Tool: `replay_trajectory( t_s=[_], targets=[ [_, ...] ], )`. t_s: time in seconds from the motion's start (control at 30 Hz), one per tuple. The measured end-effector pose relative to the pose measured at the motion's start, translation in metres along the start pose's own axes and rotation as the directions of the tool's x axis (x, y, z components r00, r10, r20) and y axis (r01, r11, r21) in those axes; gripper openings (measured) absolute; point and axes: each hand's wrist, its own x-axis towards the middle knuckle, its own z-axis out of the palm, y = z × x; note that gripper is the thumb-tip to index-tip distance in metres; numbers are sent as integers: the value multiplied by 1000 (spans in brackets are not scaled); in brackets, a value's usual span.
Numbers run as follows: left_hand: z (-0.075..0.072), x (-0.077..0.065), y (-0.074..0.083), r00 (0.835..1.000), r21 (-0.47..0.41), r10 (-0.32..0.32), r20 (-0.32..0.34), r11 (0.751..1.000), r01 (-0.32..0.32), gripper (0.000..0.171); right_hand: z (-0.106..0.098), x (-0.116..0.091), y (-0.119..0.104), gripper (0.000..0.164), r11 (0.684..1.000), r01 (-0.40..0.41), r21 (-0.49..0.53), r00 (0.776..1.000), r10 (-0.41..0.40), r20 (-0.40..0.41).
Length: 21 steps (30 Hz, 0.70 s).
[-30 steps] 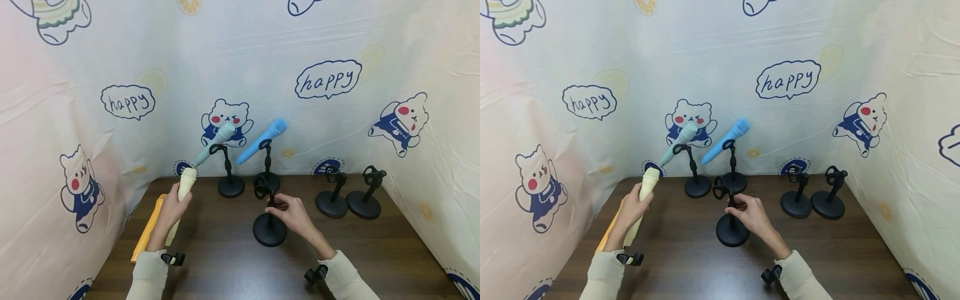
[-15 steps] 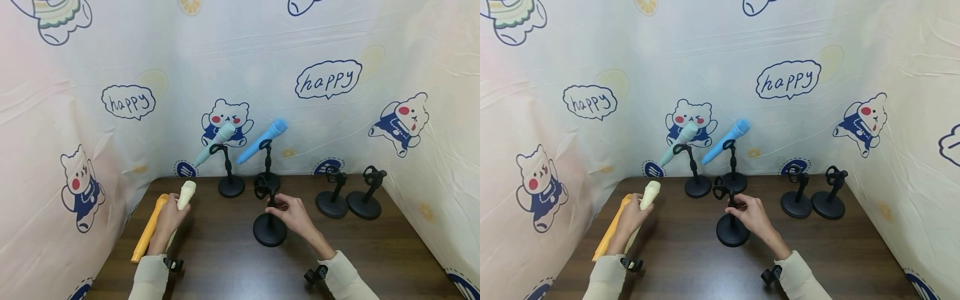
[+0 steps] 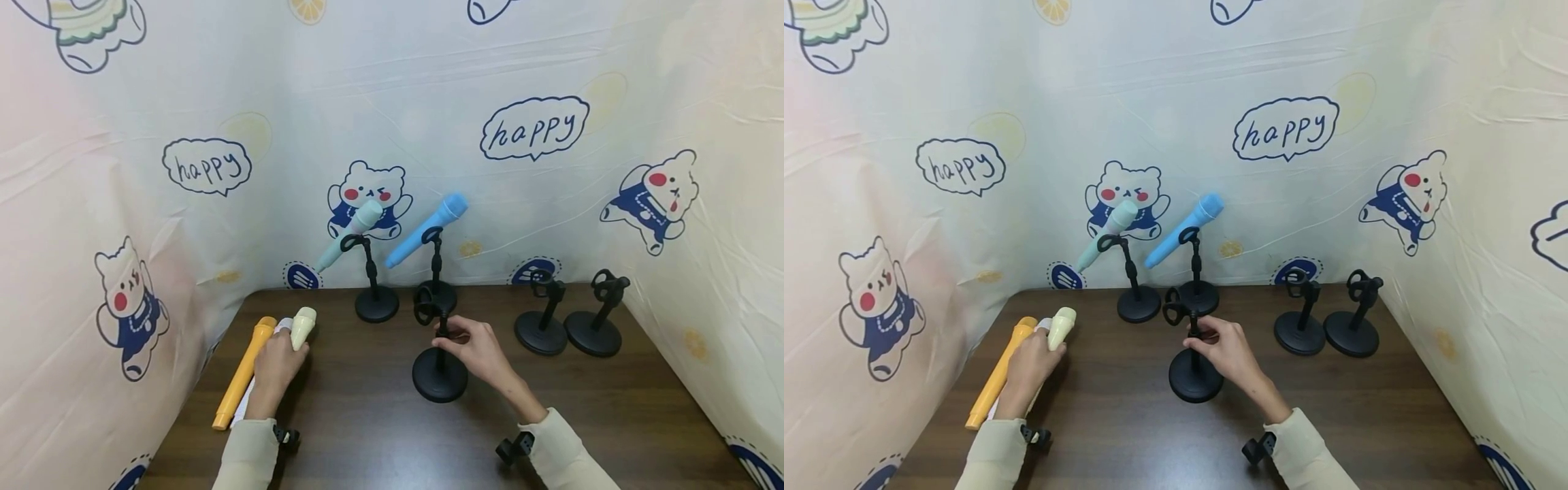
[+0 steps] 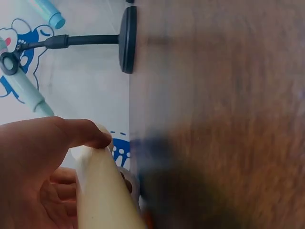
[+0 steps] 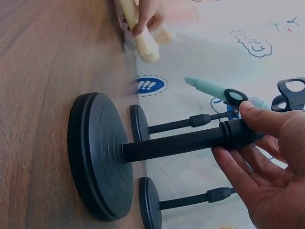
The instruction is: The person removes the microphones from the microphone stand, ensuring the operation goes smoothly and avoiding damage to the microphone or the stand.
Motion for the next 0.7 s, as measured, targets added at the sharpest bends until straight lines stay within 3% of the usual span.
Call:
replay_trajectory(
  t_s=[0.13, 0.7],
  targets=[
    [3, -3, 4, 999, 33, 23, -30, 999, -22, 38, 0, 0, -1, 22, 1000, 4, 2, 1000, -4, 0],
    [13, -12, 14, 999, 89, 31, -32, 996, -28, 39, 0, 0, 1, 22, 1000, 1, -6, 1000, -1, -8]
  ],
)
